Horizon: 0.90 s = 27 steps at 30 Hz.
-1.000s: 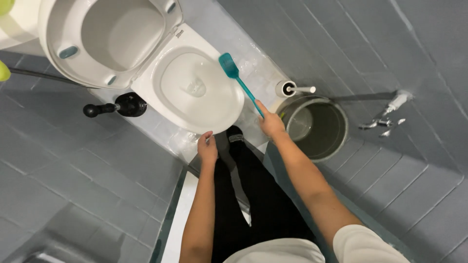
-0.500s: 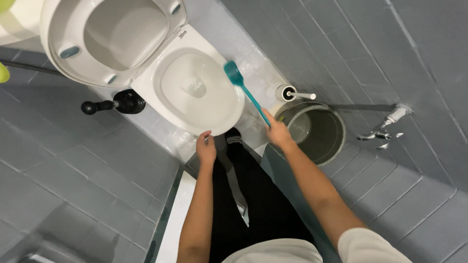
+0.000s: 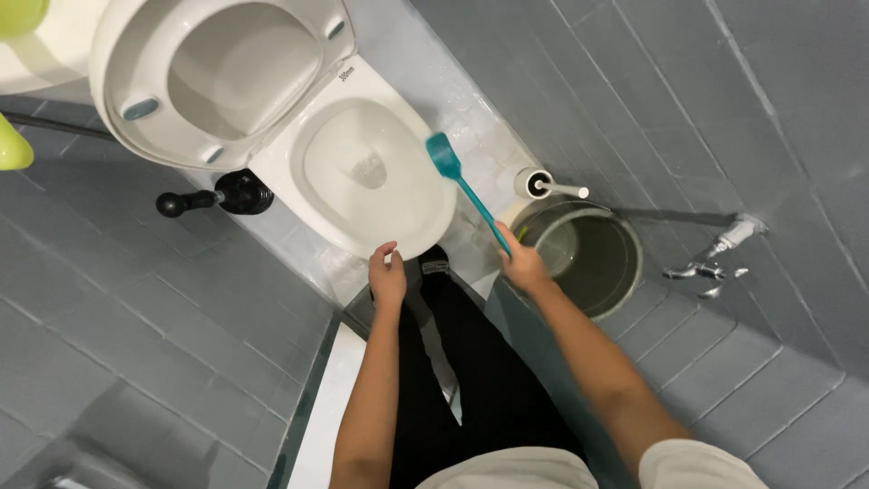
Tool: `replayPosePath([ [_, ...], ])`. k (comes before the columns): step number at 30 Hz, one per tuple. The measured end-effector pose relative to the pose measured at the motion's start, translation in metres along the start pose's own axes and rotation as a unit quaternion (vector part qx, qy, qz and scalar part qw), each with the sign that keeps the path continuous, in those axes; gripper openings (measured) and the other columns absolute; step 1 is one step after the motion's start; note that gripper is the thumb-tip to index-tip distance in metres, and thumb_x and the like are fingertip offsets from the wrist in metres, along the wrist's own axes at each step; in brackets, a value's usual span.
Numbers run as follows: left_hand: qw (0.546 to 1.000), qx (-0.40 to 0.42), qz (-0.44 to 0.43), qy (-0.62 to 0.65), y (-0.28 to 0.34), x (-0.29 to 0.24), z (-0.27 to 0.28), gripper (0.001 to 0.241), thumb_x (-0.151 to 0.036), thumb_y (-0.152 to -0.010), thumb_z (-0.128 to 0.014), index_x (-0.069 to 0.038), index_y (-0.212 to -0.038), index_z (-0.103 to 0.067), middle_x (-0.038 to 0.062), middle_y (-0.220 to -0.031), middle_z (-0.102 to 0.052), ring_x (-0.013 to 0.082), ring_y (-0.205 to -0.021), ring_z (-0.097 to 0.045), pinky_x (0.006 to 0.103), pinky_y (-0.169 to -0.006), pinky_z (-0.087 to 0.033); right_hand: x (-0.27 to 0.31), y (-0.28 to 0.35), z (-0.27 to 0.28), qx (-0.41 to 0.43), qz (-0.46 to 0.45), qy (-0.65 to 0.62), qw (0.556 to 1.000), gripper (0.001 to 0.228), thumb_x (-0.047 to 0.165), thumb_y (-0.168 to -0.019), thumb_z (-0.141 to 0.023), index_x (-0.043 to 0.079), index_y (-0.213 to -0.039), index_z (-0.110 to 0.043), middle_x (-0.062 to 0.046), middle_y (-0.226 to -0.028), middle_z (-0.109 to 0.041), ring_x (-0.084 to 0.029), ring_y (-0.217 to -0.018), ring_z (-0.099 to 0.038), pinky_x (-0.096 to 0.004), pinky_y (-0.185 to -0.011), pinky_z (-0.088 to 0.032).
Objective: Cleaning a toilet bowl using a brush and water.
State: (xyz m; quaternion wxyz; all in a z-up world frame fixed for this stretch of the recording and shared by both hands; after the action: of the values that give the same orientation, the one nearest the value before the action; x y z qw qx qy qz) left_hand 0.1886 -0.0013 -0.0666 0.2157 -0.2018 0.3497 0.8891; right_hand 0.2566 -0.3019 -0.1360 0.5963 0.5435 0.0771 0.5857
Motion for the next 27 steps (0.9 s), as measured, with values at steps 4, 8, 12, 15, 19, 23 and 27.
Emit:
replayPosePath([
  [4,0.999,-0.013,-0.024,-0.016,-0.009,-0.011,-0.003,0.023,-0.022,-0.099,-0.059,-0.020,-0.120,-0.070,0.010,-0.118,-0.065,0.0271,-0.096,-0.067,0.0395,-0.090,-0.053,0.067,-0.054,0.022,0.038,-0.011,0.041,0.998,0.069,0.031,-0.102,-0.052,0.061,-0.154,-0.018,-0.029,-0.119,-0.069,-0.044,-0.117,-0.066,-0.052,-0.105,-0.052],
  [8,0.999,-0.017,-0.040,-0.011,-0.006,-0.034,0.002,0.026,-0.021,-0.101,-0.056,-0.018,-0.124,-0.068,0.010,-0.122,-0.064,0.0245,-0.096,-0.066,0.0388,-0.090,-0.054,0.101,-0.071,0.031,0.046,-0.017,0.048,0.998,0.063,0.038,-0.104,-0.045,0.064,-0.153,-0.015,-0.025,-0.123,-0.069,-0.041,-0.120,-0.065,-0.048,-0.107,-0.051],
  [12,0.999,-0.018,-0.045,-0.019,-0.011,-0.041,0.005,0.031,-0.019,-0.102,-0.057,-0.015,-0.130,-0.066,0.013,-0.126,-0.063,0.0273,-0.104,-0.066,0.0392,-0.092,-0.054,0.080,-0.038,0.033,0.077,-0.056,0.032,0.995,0.062,0.038,-0.104,-0.045,0.065,-0.153,-0.018,-0.028,-0.122,-0.068,-0.043,-0.121,-0.064,-0.050,-0.108,-0.051],
  [15,0.994,-0.025,-0.096,-0.041,-0.015,-0.039,0.006,0.035,-0.015,-0.102,-0.057,-0.014,-0.137,-0.061,0.014,-0.140,-0.055,0.0320,-0.121,-0.061,0.0454,-0.104,-0.051,0.060,-0.014,0.036,0.069,-0.078,0.039,0.994,0.065,0.032,-0.104,-0.045,0.063,-0.153,-0.017,-0.029,-0.120,-0.069,-0.043,-0.121,-0.064,-0.050,-0.106,-0.051],
  [19,0.984,-0.047,-0.153,-0.076,-0.019,-0.034,0.009,0.039,-0.015,-0.100,-0.062,-0.011,-0.139,-0.061,0.019,-0.145,-0.052,0.0363,-0.132,-0.055,0.0457,-0.112,-0.045,0.081,-0.036,0.038,0.062,-0.060,0.022,0.996,0.065,0.030,-0.104,-0.046,0.062,-0.153,-0.018,-0.030,-0.121,-0.068,-0.045,-0.121,-0.063,-0.051,-0.106,-0.051],
  [23,0.983,-0.057,-0.144,-0.097,-0.018,-0.027,0.011,0.043,-0.016,-0.100,-0.062,-0.011,-0.142,-0.058,0.019,-0.149,-0.051,0.0349,-0.136,-0.052,0.0460,-0.116,-0.040,0.139,-0.070,0.050,0.047,-0.013,0.006,0.999,0.062,0.033,-0.105,-0.046,0.057,-0.156,-0.020,-0.032,-0.120,-0.067,-0.046,-0.122,-0.063,-0.051,-0.106,-0.051],
  [27,0.991,-0.020,-0.112,-0.073,-0.014,-0.031,0.005,0.052,-0.018,-0.104,-0.057,-0.015,-0.154,-0.045,0.018,-0.158,-0.041,0.0329,-0.145,-0.042,0.0458,-0.122,-0.034,0.145,-0.096,0.044,0.027,0.004,0.024,0.999,0.063,0.035,-0.104,-0.047,0.060,-0.155,-0.019,-0.026,-0.124,-0.068,-0.043,-0.120,-0.065,-0.048,-0.104,-0.052],
])
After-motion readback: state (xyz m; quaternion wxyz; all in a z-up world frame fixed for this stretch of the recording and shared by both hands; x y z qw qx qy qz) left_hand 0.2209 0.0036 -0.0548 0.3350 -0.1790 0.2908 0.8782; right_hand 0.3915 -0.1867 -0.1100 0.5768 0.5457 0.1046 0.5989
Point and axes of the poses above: each hand's wrist, its own y-axis away from the middle knuckle, its own z-axis out of the back of the hand, x = y × z, the point moved 5 cm from there along -y, towards the middle knuckle
